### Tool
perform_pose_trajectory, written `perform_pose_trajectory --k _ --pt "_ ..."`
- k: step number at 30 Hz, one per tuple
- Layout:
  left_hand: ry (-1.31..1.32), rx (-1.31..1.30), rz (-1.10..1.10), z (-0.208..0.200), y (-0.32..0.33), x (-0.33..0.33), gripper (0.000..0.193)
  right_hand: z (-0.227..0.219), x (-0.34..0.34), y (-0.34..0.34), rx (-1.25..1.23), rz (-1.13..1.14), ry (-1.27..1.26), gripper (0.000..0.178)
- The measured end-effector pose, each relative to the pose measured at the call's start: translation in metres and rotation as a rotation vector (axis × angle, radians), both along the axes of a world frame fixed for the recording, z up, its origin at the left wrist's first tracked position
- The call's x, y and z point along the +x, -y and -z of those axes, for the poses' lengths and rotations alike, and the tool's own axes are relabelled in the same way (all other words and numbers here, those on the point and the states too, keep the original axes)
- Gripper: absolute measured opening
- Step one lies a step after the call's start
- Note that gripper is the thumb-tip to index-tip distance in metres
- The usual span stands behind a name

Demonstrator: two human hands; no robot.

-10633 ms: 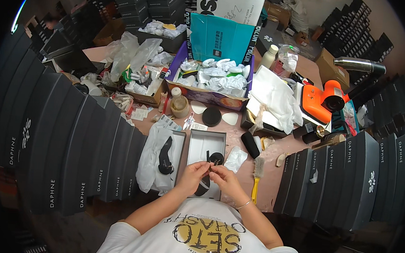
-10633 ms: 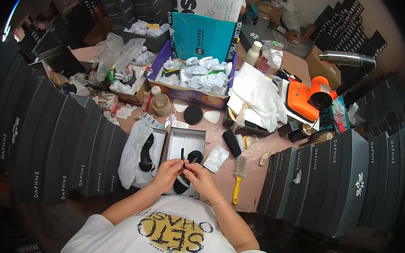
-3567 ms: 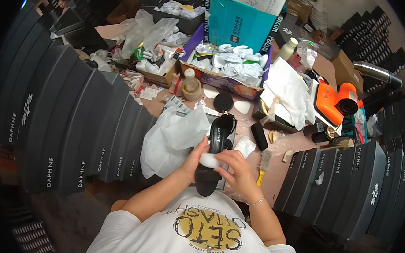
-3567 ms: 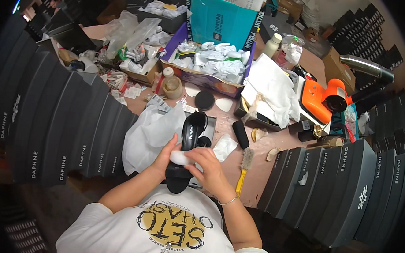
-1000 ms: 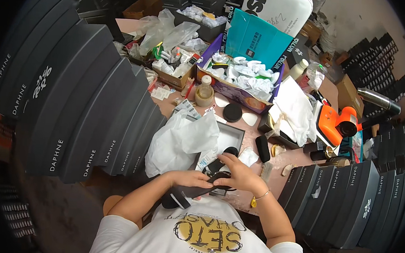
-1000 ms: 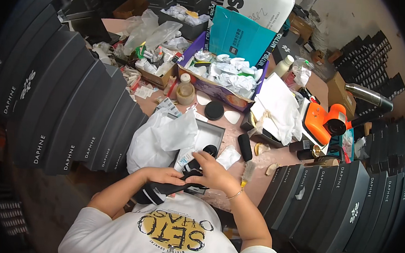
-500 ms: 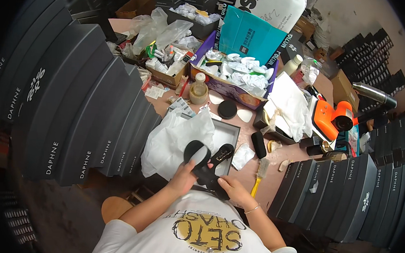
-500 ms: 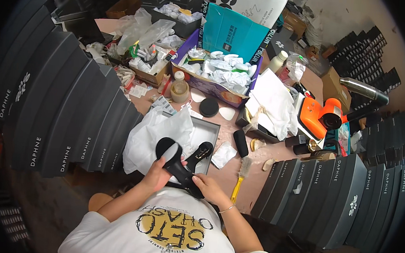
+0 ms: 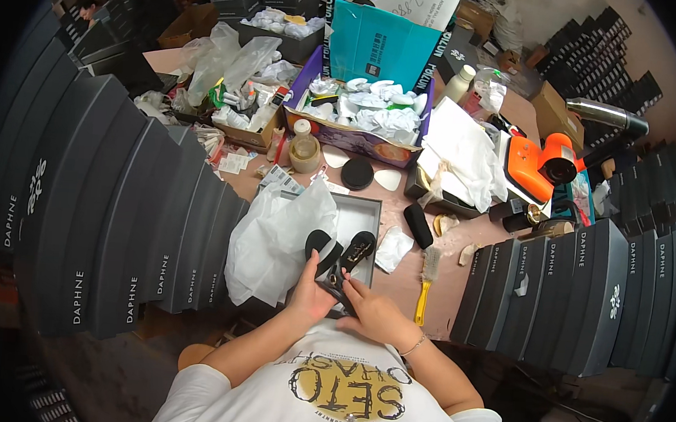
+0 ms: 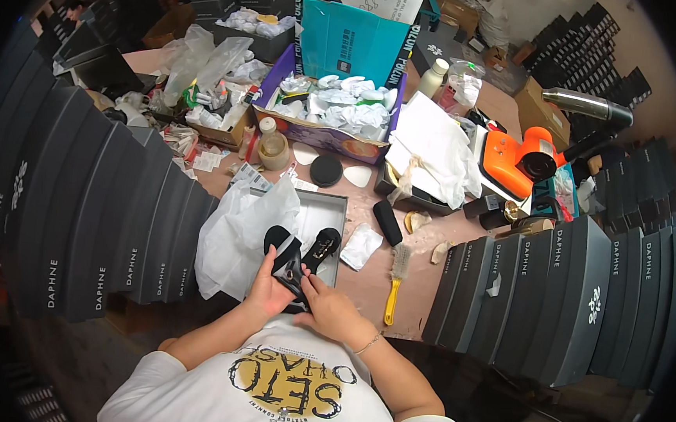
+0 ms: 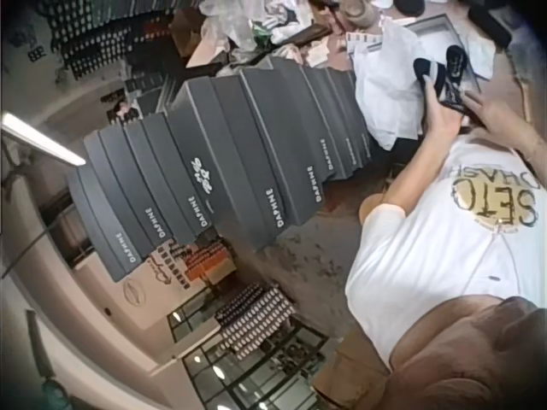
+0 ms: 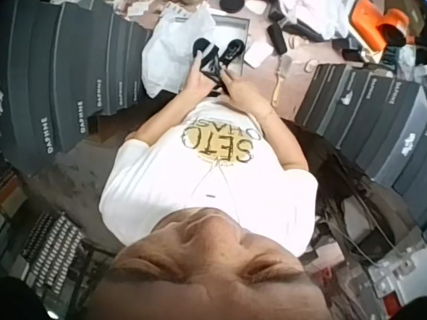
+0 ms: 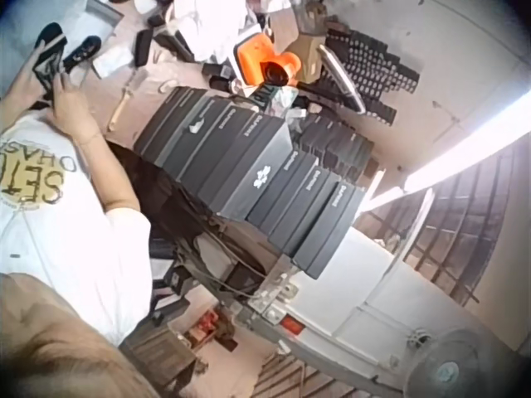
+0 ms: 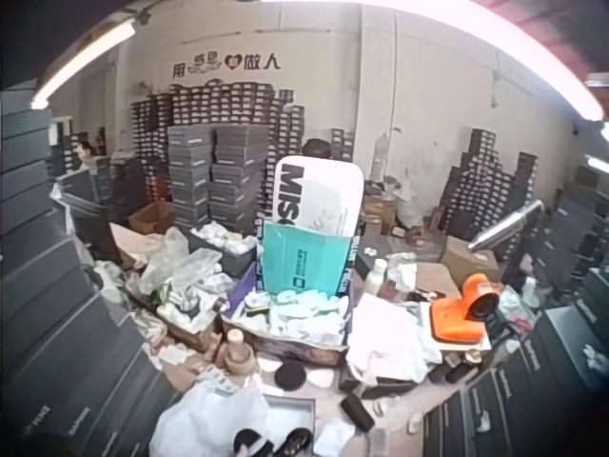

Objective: The recorder wipes the soles of a pair of high-heeled shoes, wraps them in tissue paper, and packs them into a shoebox.

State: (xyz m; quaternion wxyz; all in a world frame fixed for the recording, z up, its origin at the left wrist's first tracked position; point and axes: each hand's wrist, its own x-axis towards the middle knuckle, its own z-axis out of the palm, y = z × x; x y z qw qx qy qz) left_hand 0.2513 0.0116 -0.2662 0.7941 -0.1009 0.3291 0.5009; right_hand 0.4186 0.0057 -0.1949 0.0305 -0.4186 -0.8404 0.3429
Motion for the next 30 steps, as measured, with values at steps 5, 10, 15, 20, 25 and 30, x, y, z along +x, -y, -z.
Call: perform_pose_trajectory --k 5,10,15,20,25,30 --pt "-0.257 0.106 0.2 -0.013 0.0 -0.001 0.051 0.002 0.008 0.009 -0.109 0.062 0.073 0.083" --pt "-1.572 0.768 0.484 -0.051 -0.086 -0.055 0.037 0.03 0.07 0.02 -0.192 0.315 -0.427 0.08" --pt "-2.096 1.091 1.237 -0.038 -0.145 -0.03 0.029 -0.006 0.066 0.013 -0.485 0.393 -0.511 0.082" --pt "-1.67 1.225 1.128 -0.004 -0.133 -0.078 0.022 0.006 0.075 0.026 -0.496 0.475 -0.714 0.081" --pt "-1.023 0.877 0.612 -0.094 -0.12 -0.148 0.017 -0.016 0.058 0.005 -0.746 0.241 -0.779 0.08" --pt "-2.12 0.742 0.088 -0.034 -0.14 -0.164 0.035 0.008 -0.023 -0.063 -0.539 -0.035 -0.584 0.079"
